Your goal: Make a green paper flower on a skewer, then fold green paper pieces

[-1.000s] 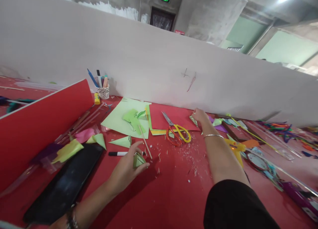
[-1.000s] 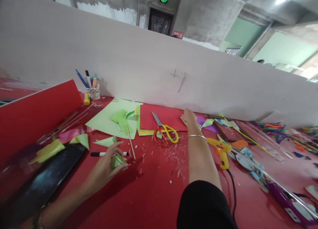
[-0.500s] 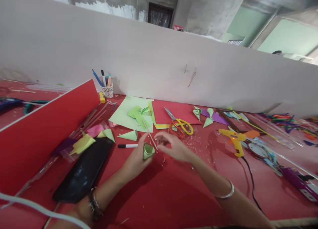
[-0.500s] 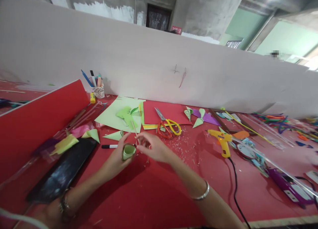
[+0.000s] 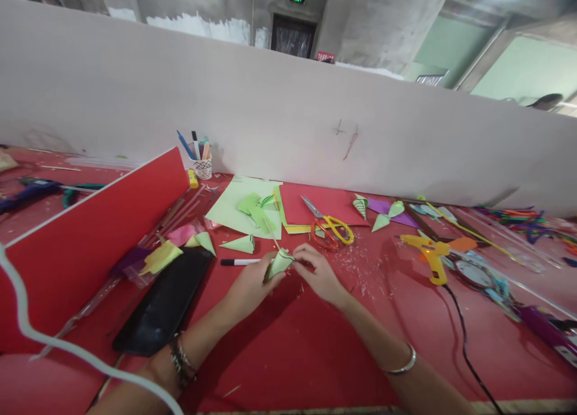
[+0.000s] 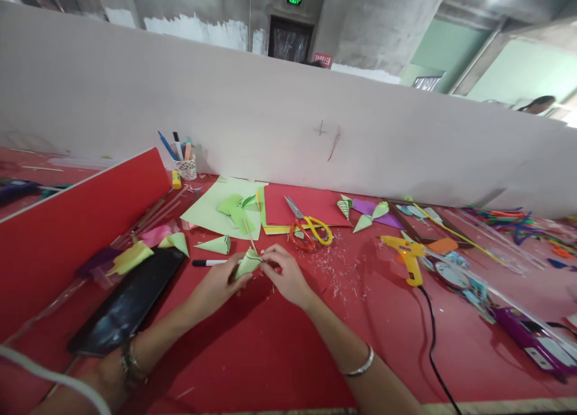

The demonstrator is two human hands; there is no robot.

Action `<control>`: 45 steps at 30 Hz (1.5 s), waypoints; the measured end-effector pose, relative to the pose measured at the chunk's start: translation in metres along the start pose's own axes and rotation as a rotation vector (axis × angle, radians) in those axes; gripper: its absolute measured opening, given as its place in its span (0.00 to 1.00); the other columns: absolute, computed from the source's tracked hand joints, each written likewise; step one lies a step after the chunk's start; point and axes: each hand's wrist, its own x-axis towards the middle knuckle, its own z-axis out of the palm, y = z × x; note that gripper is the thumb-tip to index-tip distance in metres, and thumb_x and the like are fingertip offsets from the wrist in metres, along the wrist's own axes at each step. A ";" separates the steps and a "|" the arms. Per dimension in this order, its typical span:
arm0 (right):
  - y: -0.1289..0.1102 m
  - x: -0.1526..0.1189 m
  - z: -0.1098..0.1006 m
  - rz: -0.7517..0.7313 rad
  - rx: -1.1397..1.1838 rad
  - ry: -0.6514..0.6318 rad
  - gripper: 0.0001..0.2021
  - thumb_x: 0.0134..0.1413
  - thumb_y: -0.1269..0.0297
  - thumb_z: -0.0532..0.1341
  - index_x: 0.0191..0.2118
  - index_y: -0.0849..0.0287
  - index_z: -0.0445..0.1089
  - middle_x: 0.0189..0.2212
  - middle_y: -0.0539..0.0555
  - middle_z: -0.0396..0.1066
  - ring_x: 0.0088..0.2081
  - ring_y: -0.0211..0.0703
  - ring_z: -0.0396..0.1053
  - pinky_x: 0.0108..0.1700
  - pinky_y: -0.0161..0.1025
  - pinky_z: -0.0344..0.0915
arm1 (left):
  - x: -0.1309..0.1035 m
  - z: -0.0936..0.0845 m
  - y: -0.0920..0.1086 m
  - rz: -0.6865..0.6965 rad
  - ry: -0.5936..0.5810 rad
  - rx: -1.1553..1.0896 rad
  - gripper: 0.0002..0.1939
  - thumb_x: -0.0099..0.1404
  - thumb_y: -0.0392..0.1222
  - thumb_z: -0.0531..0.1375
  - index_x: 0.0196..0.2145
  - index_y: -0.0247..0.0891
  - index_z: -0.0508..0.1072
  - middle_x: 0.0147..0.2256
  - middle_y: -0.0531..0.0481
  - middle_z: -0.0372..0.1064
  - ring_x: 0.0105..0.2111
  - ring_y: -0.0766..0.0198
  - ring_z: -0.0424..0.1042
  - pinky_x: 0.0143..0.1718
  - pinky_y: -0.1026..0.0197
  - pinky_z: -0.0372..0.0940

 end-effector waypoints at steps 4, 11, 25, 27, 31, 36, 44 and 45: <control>0.011 0.000 0.003 0.062 0.065 0.008 0.06 0.52 0.64 0.54 0.30 0.57 0.66 0.31 0.51 0.62 0.34 0.38 0.62 0.38 0.36 0.59 | 0.000 -0.001 0.001 -0.004 -0.087 0.111 0.13 0.62 0.46 0.48 0.37 0.35 0.65 0.26 0.49 0.68 0.26 0.62 0.67 0.27 0.64 0.58; 0.026 0.004 0.005 0.211 0.197 0.064 0.08 0.49 0.60 0.55 0.27 0.58 0.64 0.24 0.48 0.58 0.26 0.35 0.58 0.30 0.33 0.56 | 0.000 0.000 -0.003 0.010 -0.085 0.259 0.17 0.65 0.48 0.44 0.29 0.35 0.65 0.22 0.51 0.66 0.22 0.64 0.65 0.25 0.65 0.54; 0.021 0.001 0.002 0.331 0.282 0.092 0.10 0.46 0.56 0.56 0.28 0.57 0.63 0.21 0.46 0.57 0.23 0.34 0.56 0.28 0.34 0.55 | -0.004 -0.006 0.013 -0.005 -0.014 0.637 0.17 0.65 0.45 0.45 0.29 0.35 0.69 0.18 0.49 0.63 0.20 0.63 0.64 0.21 0.63 0.48; 0.022 0.000 0.002 0.324 0.289 0.109 0.10 0.46 0.56 0.56 0.27 0.57 0.63 0.21 0.46 0.57 0.23 0.34 0.56 0.29 0.34 0.55 | -0.004 -0.006 0.013 -0.025 0.004 0.652 0.18 0.65 0.45 0.44 0.27 0.34 0.68 0.19 0.48 0.65 0.21 0.63 0.65 0.21 0.64 0.48; 0.026 -0.001 0.001 0.336 0.331 0.130 0.10 0.47 0.56 0.55 0.26 0.58 0.61 0.19 0.46 0.57 0.23 0.34 0.56 0.29 0.34 0.55 | -0.004 -0.009 0.014 -0.013 0.026 0.746 0.20 0.66 0.45 0.42 0.29 0.35 0.69 0.23 0.46 0.68 0.23 0.61 0.67 0.22 0.64 0.50; 0.026 0.000 0.000 0.340 0.342 0.122 0.10 0.47 0.56 0.55 0.27 0.58 0.62 0.19 0.46 0.58 0.23 0.34 0.57 0.29 0.34 0.55 | -0.001 -0.013 0.011 0.010 -0.016 0.713 0.20 0.66 0.46 0.42 0.28 0.36 0.69 0.22 0.46 0.68 0.23 0.62 0.68 0.22 0.65 0.50; 0.027 0.000 0.001 0.353 0.348 0.110 0.11 0.47 0.55 0.55 0.29 0.58 0.64 0.18 0.45 0.58 0.21 0.33 0.56 0.26 0.33 0.53 | -0.003 -0.015 0.011 0.057 -0.052 0.660 0.21 0.65 0.47 0.42 0.29 0.38 0.70 0.22 0.47 0.68 0.21 0.63 0.66 0.22 0.64 0.49; 0.027 0.000 0.001 0.352 0.348 0.102 0.11 0.47 0.55 0.55 0.29 0.58 0.64 0.18 0.45 0.58 0.21 0.33 0.55 0.26 0.33 0.53 | -0.004 -0.016 0.014 0.062 -0.060 0.690 0.20 0.65 0.47 0.42 0.30 0.38 0.70 0.23 0.47 0.68 0.21 0.62 0.66 0.22 0.64 0.49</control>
